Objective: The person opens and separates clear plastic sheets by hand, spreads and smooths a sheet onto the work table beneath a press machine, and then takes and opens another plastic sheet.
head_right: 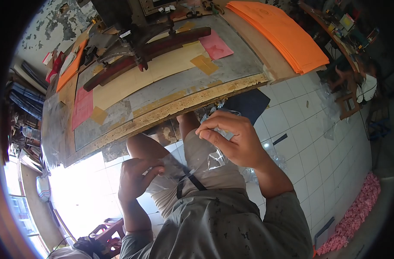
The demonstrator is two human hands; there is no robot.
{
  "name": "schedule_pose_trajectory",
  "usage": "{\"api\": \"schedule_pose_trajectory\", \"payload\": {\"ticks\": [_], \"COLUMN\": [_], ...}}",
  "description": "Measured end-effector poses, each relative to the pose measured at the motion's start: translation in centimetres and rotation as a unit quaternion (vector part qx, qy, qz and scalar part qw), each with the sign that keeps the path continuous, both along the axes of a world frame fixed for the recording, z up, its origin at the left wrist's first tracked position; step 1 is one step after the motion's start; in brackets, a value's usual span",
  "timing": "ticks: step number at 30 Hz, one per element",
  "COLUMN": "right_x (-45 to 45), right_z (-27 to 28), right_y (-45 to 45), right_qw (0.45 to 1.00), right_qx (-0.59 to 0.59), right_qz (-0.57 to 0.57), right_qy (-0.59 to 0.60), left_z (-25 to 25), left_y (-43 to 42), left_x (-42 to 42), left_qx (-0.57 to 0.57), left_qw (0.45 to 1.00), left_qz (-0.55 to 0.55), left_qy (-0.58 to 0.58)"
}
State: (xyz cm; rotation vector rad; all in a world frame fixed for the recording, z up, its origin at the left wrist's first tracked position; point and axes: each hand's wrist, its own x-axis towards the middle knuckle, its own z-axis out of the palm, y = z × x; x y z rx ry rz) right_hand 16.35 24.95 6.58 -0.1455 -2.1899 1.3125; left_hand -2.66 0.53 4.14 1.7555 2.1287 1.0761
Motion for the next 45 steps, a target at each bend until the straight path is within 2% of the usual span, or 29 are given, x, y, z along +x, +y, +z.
{"api": "schedule_pose_trajectory", "payload": {"ticks": [6, 24, 36, 39, 42, 45], "right_x": [-0.1, 0.2, -0.3, -0.4, 0.1, 1.2], "right_z": [-0.4, -0.7, -1.1, -1.4, -1.2, -0.5], "right_y": [0.2, 0.8, 0.6, -0.2, -1.0, -1.9], "right_qw": [0.999, 0.999, 1.000, 0.991, 0.939, 0.901], "right_qx": [-0.038, -0.028, -0.002, 0.089, 0.289, 0.382], "right_qz": [-0.006, -0.010, -0.005, -0.037, -0.104, -0.080], "right_qy": [-0.002, -0.019, 0.026, 0.095, 0.157, 0.189], "left_z": [0.0, 0.0, -0.9, -1.1, -0.7, -0.4], "left_y": [0.1, 0.4, -0.1, -0.3, -0.5, -0.3], "left_x": [-0.3, -0.3, -1.4, -1.5, -1.5, -1.2], "left_qx": [0.013, 0.001, -0.006, 0.013, 0.026, 0.051], "left_qw": [1.000, 1.000, 0.999, 0.999, 0.999, 0.998], "left_qz": [-0.008, 0.000, 0.022, 0.027, 0.028, 0.024], "left_qy": [0.002, -0.019, -0.036, -0.018, -0.006, -0.002]}}
